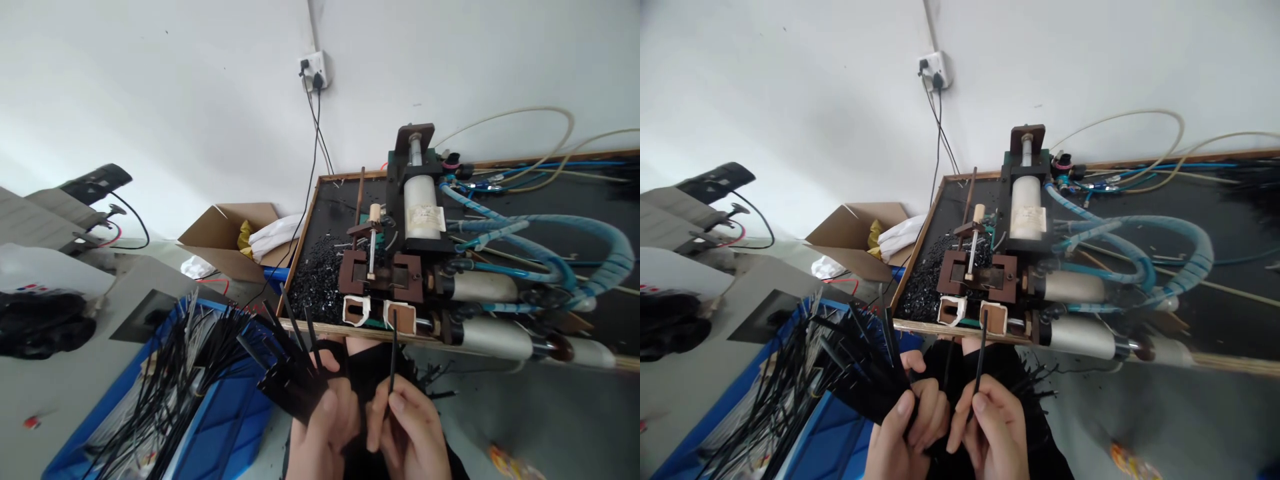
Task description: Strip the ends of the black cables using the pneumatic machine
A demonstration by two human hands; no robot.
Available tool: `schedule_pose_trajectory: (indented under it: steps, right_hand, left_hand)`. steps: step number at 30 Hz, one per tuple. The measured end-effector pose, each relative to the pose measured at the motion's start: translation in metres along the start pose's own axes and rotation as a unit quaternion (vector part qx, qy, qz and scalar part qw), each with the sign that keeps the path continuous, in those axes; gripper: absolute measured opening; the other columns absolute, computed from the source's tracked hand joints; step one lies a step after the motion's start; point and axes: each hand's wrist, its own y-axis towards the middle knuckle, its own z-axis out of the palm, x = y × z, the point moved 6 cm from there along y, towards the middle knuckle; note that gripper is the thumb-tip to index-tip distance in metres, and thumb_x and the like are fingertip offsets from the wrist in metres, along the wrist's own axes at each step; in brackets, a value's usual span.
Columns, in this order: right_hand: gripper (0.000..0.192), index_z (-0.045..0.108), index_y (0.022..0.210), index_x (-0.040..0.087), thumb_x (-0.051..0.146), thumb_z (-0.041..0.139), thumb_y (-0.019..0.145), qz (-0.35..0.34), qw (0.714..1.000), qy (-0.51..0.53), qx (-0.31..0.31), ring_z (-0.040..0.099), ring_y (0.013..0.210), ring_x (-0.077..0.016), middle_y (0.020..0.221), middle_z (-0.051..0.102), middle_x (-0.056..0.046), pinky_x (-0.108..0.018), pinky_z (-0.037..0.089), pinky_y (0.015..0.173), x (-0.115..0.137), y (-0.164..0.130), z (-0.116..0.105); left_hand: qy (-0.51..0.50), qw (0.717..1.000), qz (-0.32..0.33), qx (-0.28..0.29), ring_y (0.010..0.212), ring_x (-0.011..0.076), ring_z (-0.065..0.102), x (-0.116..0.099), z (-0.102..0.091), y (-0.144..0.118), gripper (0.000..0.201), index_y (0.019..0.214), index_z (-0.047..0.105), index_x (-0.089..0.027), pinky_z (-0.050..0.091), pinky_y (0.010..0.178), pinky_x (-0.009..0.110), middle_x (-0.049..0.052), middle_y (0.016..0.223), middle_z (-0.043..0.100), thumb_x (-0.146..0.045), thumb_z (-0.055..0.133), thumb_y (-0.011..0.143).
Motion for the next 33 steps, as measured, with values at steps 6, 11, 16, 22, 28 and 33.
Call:
schedule_pose_trajectory:
  steps: [6,11,16,22,28,33]
  right_hand:
    - [0.046,0.070,0.080,0.016,0.060,0.073,0.095,-0.001,1.000,0.003,-0.011,0.031,0.034,-0.0056,0.048,0.067,-0.004,-0.018,0.015,0.039,0.000,-0.010,-0.003]
    - [0.046,0.070,0.079,0.015,0.059,0.074,0.095,-0.024,0.999,-0.004,-0.021,0.029,0.033,-0.0045,0.046,0.064,-0.002,-0.017,0.012,0.037,0.008,-0.007,0.003]
    - [0.044,0.070,0.078,0.016,0.055,0.072,0.098,-0.044,0.999,-0.002,0.001,0.030,0.034,-0.0044,0.046,0.063,-0.001,-0.016,0.013,0.036,0.007,-0.004,0.005]
    - [0.044,0.071,0.079,0.015,0.056,0.072,0.098,-0.031,0.999,-0.009,0.015,0.036,0.039,-0.0073,0.048,0.059,0.000,-0.019,0.017,0.038,0.008,-0.003,0.007]
    - [0.042,0.064,0.076,0.018,0.052,0.074,0.097,0.011,0.996,0.055,0.073,0.030,0.046,-0.0081,0.054,0.055,0.003,-0.023,0.019,0.047,0.016,0.011,0.024]
    - [0.033,0.062,0.078,0.019,0.043,0.076,0.096,0.054,0.983,0.144,0.104,0.023,0.051,-0.0108,0.052,0.047,0.006,-0.024,0.024,0.053,0.016,0.027,0.031]
  left_hand:
    - [-0.027,0.997,-0.013,0.068,0.049,0.0096,0.015,0.006,0.005,-0.005,0.032,0.104,0.066,-0.027,0.025,0.049,0.023,-0.011,0.055,0.029,-0.054,0.079,0.092]
    - [-0.037,0.996,-0.020,0.074,0.050,0.0102,0.016,0.007,0.008,-0.006,0.027,0.101,0.066,-0.027,0.030,0.053,0.024,-0.011,0.055,0.030,-0.050,0.078,0.094]
    - [-0.020,0.996,0.002,0.089,0.049,0.0099,0.017,0.002,0.015,-0.006,0.025,0.091,0.066,-0.025,0.029,0.051,0.023,-0.010,0.055,0.031,-0.048,0.076,0.097]
    - [0.003,0.998,-0.016,0.055,0.050,0.0105,0.020,0.006,0.012,-0.008,0.026,0.091,0.065,-0.024,0.030,0.053,0.023,-0.011,0.055,0.030,-0.046,0.079,0.095]
    - [0.012,0.998,-0.016,0.062,0.050,0.0095,0.020,-0.003,0.015,-0.007,0.027,0.086,0.066,-0.022,0.026,0.052,0.023,-0.010,0.054,0.030,-0.044,0.081,0.094]
    - [0.043,0.988,0.042,0.142,0.048,0.0101,0.022,-0.017,0.021,-0.008,0.018,0.094,0.072,-0.023,0.027,0.052,0.025,-0.008,0.054,0.031,-0.036,0.065,0.104]
